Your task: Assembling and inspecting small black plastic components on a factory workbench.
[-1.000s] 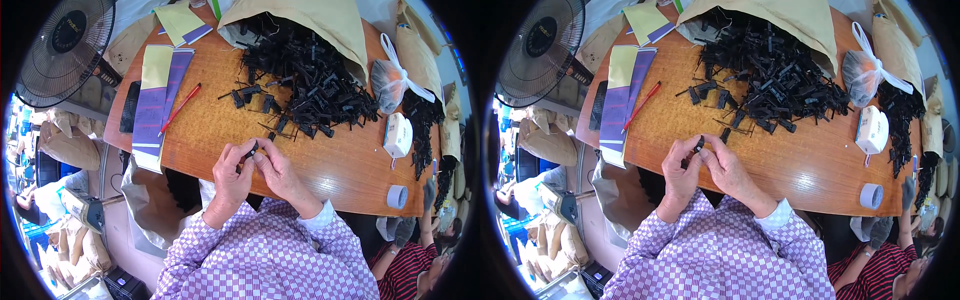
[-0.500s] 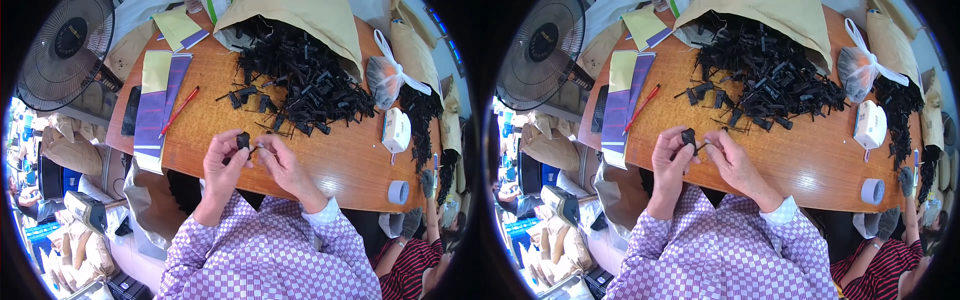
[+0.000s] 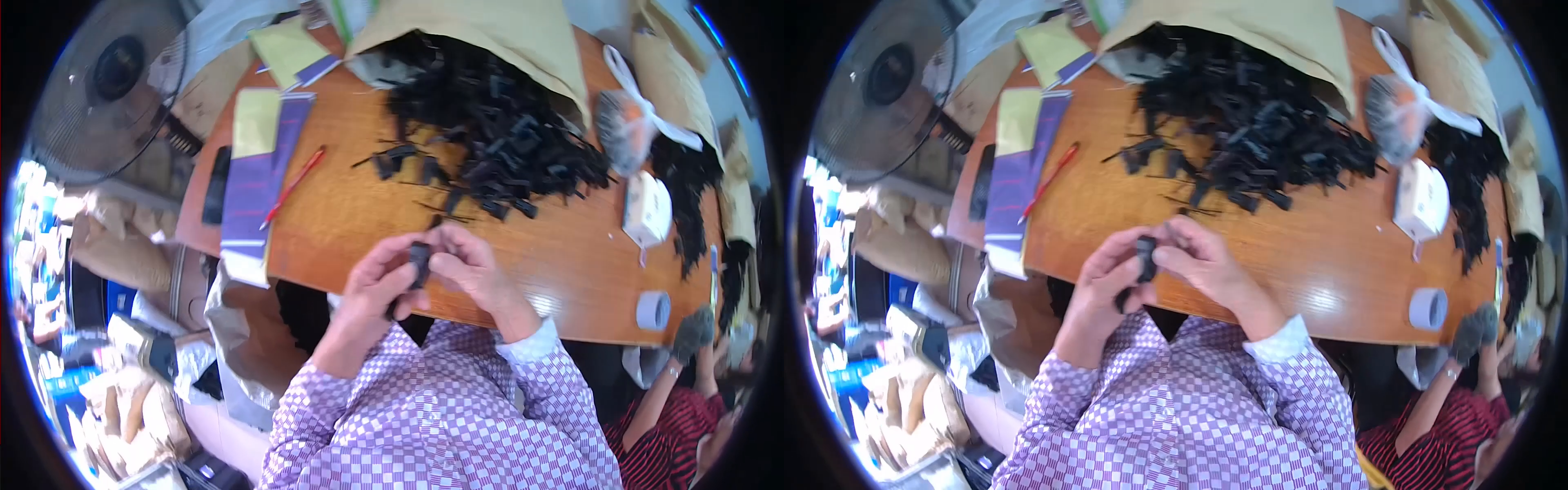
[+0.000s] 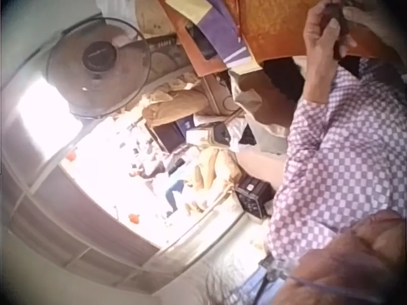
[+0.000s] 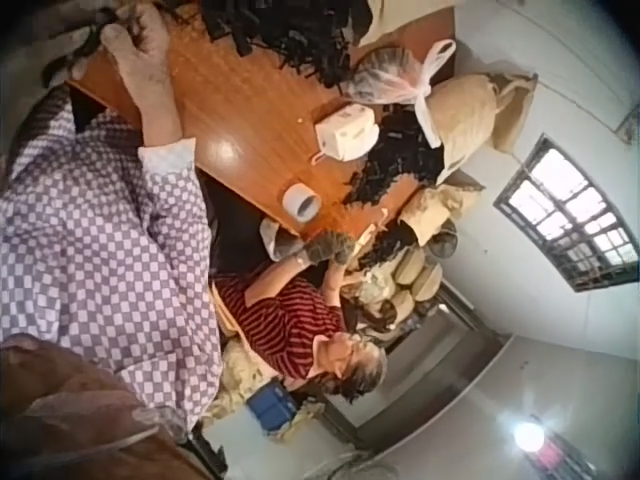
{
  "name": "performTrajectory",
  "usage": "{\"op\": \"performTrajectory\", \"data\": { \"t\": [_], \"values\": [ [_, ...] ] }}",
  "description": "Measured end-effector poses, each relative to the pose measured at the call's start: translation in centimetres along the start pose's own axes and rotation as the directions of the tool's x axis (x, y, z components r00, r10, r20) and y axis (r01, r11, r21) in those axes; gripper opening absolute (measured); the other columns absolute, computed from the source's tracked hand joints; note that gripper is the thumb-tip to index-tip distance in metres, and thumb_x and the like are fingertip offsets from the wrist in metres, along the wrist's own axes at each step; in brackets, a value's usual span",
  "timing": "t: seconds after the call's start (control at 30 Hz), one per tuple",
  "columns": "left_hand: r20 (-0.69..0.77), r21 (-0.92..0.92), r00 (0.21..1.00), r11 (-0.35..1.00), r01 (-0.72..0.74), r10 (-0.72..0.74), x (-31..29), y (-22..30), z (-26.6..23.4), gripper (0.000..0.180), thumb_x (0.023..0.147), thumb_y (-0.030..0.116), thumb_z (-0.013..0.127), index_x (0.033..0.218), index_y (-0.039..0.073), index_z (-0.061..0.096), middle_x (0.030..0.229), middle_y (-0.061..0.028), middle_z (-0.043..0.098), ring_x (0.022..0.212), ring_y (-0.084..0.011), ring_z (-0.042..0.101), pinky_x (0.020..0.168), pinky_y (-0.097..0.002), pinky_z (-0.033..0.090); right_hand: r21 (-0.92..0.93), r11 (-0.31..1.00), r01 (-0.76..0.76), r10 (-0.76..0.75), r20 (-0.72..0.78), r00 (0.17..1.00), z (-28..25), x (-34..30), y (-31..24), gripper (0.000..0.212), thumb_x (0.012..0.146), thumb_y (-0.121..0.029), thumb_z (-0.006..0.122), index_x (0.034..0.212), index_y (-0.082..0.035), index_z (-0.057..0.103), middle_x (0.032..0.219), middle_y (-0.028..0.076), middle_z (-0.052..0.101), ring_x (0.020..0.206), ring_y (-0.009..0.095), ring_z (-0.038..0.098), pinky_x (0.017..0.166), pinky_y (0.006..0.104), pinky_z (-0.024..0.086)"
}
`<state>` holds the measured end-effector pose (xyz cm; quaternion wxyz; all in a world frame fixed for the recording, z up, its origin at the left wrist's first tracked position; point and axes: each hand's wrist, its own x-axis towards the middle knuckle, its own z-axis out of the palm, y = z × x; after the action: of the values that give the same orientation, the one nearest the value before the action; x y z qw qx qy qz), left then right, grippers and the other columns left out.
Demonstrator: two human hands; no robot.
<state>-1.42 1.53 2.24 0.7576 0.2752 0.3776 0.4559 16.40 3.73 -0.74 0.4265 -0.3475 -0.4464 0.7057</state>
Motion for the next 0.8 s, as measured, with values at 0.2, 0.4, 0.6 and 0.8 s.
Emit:
{"op": "performTrajectory", "data": {
  "t": [0.2, 0.4, 0.6, 0.8],
  "values": [
    [0.154, 0.013, 0.974, 0.986, -0.168, 0.164, 0.6, -2.1, -0.3, 0.033, 0.091, 0.006, 0.052, 0.124, 0.004, 0.049, 0.090, -0.0039, 0.060, 0.070, -0.0091, 0.059, 0.059, -0.0201, 0.048, -0.047, 0.997, -0.069, 0.061, -0.142, 0.988, 0.6, -1.0, 0.0, 0.017, 0.090, -0.010, 0.055, 0.106, -0.004, 0.057, 0.092, 0.001, 0.060, 0.077, 0.007, 0.057, 0.061, 0.0178, 0.043],
    [0.159, 0.604, 0.824, 0.606, -0.517, 0.544, -0.8, -3.2, -2.4, 0.040, 0.081, 0.002, 0.058, 0.119, 0.002, 0.046, 0.077, -0.0169, 0.061, 0.065, -0.0295, 0.063, 0.058, -0.0369, 0.049, -0.248, 0.969, -0.014, 0.037, 0.090, 0.995, -0.8, -0.4, 1.8, 0.015, 0.093, -0.012, 0.054, 0.104, -0.003, 0.056, 0.093, 0.002, 0.058, 0.082, 0.008, 0.055, 0.072, 0.0207, 0.044],
    [0.121, 0.684, 0.852, 0.579, -0.443, 0.509, -1.6, -2.9, -2.9, 0.040, 0.078, -0.001, 0.056, 0.115, 0.001, 0.042, 0.069, -0.0194, 0.059, 0.066, -0.0386, 0.062, 0.058, -0.0420, 0.047, -0.413, 0.910, -0.041, 0.074, 0.065, 0.995, 2.0, 0.7, 1.2, 0.011, 0.093, -0.010, 0.053, 0.099, -0.001, 0.055, 0.092, 0.000, 0.055, 0.085, 0.006, 0.050, 0.077, 0.0208, 0.041],
    [0.122, 0.586, 0.814, 0.620, -0.521, 0.569, -0.8, -4.4, -3.7, 0.038, 0.081, 0.001, 0.056, 0.116, 0.004, 0.042, 0.085, -0.0177, 0.057, 0.073, -0.0330, 0.062, 0.062, -0.0379, 0.048, -0.492, 0.857, -0.154, 0.090, -0.151, 0.984, 4.2, -0.6, 1.4, 0.017, 0.096, -0.015, 0.050, 0.106, -0.004, 0.058, 0.090, -0.001, 0.056, 0.080, 0.004, 0.050, 0.068, 0.0191, 0.041]
  ]
}}
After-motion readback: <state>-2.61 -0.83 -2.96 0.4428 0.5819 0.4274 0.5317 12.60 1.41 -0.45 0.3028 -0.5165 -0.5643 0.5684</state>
